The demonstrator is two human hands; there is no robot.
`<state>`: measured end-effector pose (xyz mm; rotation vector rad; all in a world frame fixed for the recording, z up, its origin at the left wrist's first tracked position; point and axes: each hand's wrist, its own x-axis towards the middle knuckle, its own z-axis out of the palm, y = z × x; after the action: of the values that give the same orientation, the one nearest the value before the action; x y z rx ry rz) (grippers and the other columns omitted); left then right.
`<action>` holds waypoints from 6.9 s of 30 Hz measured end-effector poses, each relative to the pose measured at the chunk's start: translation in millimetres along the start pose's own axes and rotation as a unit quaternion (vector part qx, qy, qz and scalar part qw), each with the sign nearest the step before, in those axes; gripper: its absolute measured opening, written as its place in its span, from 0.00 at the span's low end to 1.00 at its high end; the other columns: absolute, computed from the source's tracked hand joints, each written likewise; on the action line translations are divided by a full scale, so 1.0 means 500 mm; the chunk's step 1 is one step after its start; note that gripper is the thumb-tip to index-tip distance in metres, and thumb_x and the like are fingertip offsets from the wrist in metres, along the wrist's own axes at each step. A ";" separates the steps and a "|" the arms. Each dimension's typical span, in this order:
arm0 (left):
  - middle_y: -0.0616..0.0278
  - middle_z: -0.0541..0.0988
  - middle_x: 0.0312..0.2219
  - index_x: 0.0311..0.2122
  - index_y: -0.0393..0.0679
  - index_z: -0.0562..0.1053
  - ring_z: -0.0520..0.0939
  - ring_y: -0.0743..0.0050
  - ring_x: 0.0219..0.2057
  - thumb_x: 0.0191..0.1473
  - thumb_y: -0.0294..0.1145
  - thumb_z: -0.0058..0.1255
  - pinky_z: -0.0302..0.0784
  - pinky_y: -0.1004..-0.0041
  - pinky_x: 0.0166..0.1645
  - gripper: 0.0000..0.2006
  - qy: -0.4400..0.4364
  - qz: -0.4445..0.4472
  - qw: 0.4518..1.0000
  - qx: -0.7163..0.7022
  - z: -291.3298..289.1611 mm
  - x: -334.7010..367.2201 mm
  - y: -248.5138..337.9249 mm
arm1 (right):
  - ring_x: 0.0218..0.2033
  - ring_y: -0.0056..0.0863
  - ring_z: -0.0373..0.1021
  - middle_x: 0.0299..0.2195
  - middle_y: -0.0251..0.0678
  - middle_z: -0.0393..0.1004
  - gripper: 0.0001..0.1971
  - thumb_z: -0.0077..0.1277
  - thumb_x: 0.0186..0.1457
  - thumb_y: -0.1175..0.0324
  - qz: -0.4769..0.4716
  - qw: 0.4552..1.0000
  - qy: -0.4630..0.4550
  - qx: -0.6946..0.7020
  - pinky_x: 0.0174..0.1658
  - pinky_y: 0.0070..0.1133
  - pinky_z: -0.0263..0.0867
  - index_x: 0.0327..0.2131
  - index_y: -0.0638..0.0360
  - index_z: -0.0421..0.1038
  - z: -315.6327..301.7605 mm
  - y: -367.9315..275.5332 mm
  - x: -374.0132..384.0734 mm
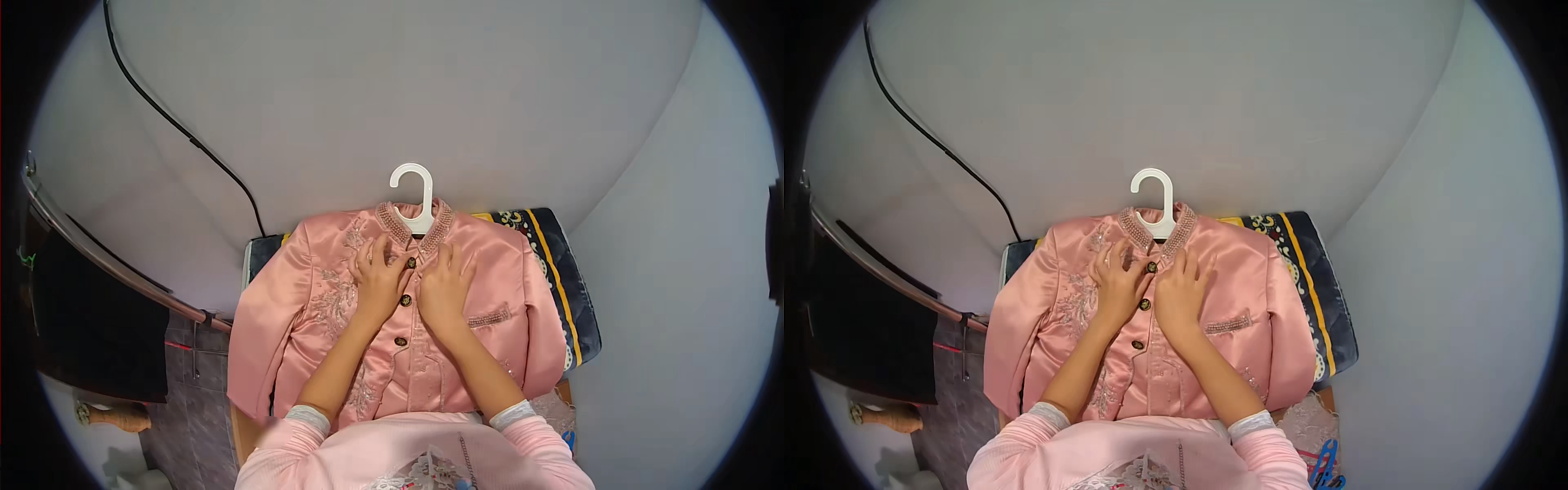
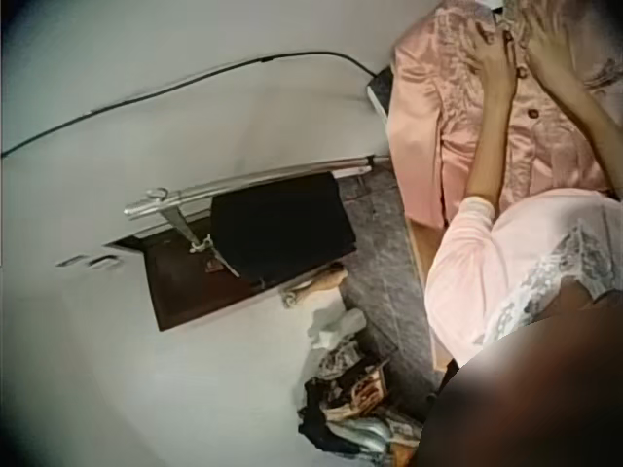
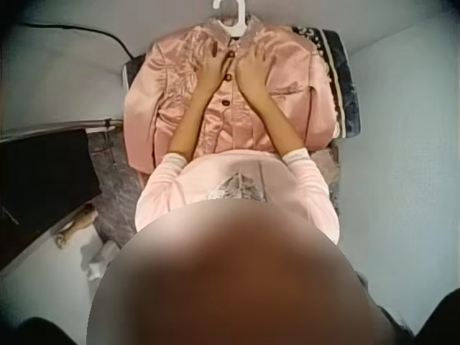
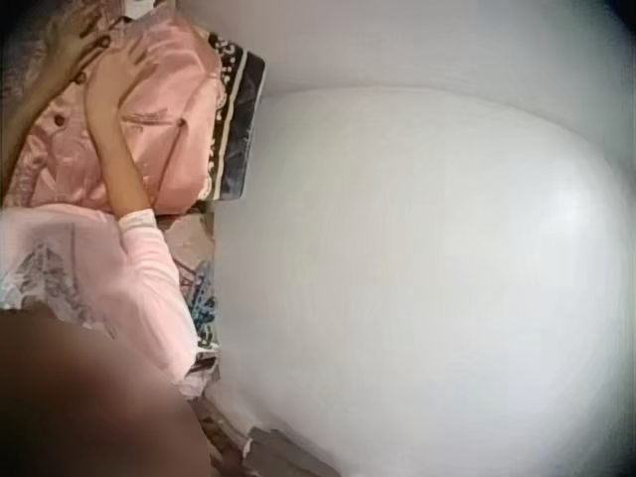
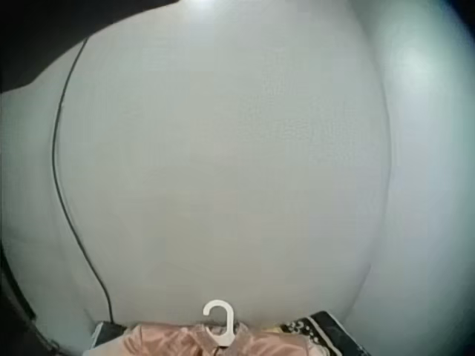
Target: The recorder buttons and arranges a pink shirt and an embroidered jacket on a workbench.
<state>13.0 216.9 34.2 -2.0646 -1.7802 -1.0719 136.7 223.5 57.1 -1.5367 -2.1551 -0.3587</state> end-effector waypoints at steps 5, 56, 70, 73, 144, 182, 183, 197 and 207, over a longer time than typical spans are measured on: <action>0.56 0.62 0.53 0.39 0.55 0.78 0.55 0.48 0.55 0.41 0.35 0.61 0.45 0.52 0.57 0.15 0.015 -0.010 1.000 -0.019 -0.005 -0.005 -0.001 | 0.54 0.42 0.55 0.46 0.45 0.65 0.11 0.47 0.45 0.69 0.007 1.000 -0.008 -0.010 0.57 0.51 0.43 0.28 0.66 0.75 0.006 0.001 0.005; 0.69 0.63 0.51 0.40 0.66 0.76 0.56 0.59 0.53 0.36 0.35 0.61 0.47 0.60 0.56 0.20 0.088 0.156 0.983 0.052 -0.014 0.014 -0.037 | 0.57 0.42 0.49 0.47 0.41 0.62 0.08 0.58 0.42 0.65 0.031 0.967 -0.010 0.252 0.58 0.54 0.35 0.26 0.57 0.76 -0.016 0.027 0.028; 0.79 0.67 0.51 0.34 0.57 0.77 0.57 0.66 0.50 0.42 0.36 0.57 0.49 0.64 0.51 0.09 0.084 0.206 0.969 0.106 0.005 -0.002 -0.054 | 0.57 0.43 0.49 0.47 0.41 0.62 0.06 0.56 0.45 0.65 0.089 0.967 0.018 0.237 0.59 0.54 0.30 0.29 0.52 0.78 0.010 0.012 -0.006; 0.79 0.67 0.50 0.33 0.58 0.77 0.57 0.66 0.50 0.43 0.35 0.57 0.49 0.64 0.51 0.08 0.093 0.205 0.970 0.096 0.012 -0.005 -0.054 | 0.57 0.44 0.48 0.48 0.42 0.62 0.07 0.54 0.46 0.66 0.063 0.977 0.018 0.203 0.59 0.54 0.33 0.30 0.51 0.78 0.008 0.021 0.000; 0.60 0.63 0.54 0.33 0.56 0.80 0.56 0.48 0.54 0.39 0.39 0.61 0.48 0.55 0.57 0.11 -0.091 0.085 0.985 -0.123 -0.078 -0.078 -0.034 | 0.59 0.52 0.45 0.52 0.47 0.59 0.07 0.51 0.44 0.70 0.048 0.972 -0.061 0.220 0.57 0.58 0.24 0.27 0.60 0.77 -0.053 0.000 -0.081; 0.79 0.67 0.46 0.35 0.63 0.74 0.60 0.71 0.50 0.39 0.42 0.60 0.55 0.66 0.53 0.14 0.037 0.254 0.965 0.047 -0.051 -0.098 -0.051 | 0.58 0.48 0.47 0.48 0.41 0.61 0.07 0.60 0.40 0.65 0.041 0.970 -0.072 0.227 0.58 0.57 0.27 0.24 0.55 0.75 -0.048 0.014 -0.095; 0.79 0.67 0.46 0.35 0.62 0.74 0.60 0.71 0.50 0.39 0.41 0.60 0.55 0.66 0.53 0.14 0.041 0.256 0.964 0.052 -0.051 -0.099 -0.049 | 0.58 0.49 0.47 0.48 0.42 0.61 0.07 0.60 0.40 0.65 0.041 0.972 -0.068 0.223 0.58 0.57 0.27 0.24 0.56 0.75 -0.047 0.014 -0.098; 0.78 0.66 0.46 0.39 0.60 0.75 0.60 0.71 0.50 0.42 0.40 0.59 0.55 0.68 0.51 0.15 0.047 0.247 0.967 0.047 -0.038 -0.104 -0.046 | 0.57 0.49 0.48 0.51 0.44 0.59 0.07 0.57 0.43 0.67 -0.013 0.977 -0.060 0.203 0.57 0.57 0.34 0.29 0.55 0.76 -0.051 0.011 -0.079; 0.78 0.66 0.45 0.39 0.62 0.75 0.60 0.73 0.49 0.41 0.41 0.60 0.54 0.68 0.51 0.15 0.055 0.255 0.964 0.057 -0.039 -0.109 -0.048 | 0.59 0.51 0.45 0.53 0.45 0.57 0.07 0.59 0.41 0.65 0.025 0.977 -0.081 0.195 0.57 0.59 0.30 0.26 0.55 0.76 -0.056 0.011 -0.077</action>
<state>-16.9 169.4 6.4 -2.1673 -1.1292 -0.8833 158.0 180.9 61.1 -1.4283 -2.1405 0.2062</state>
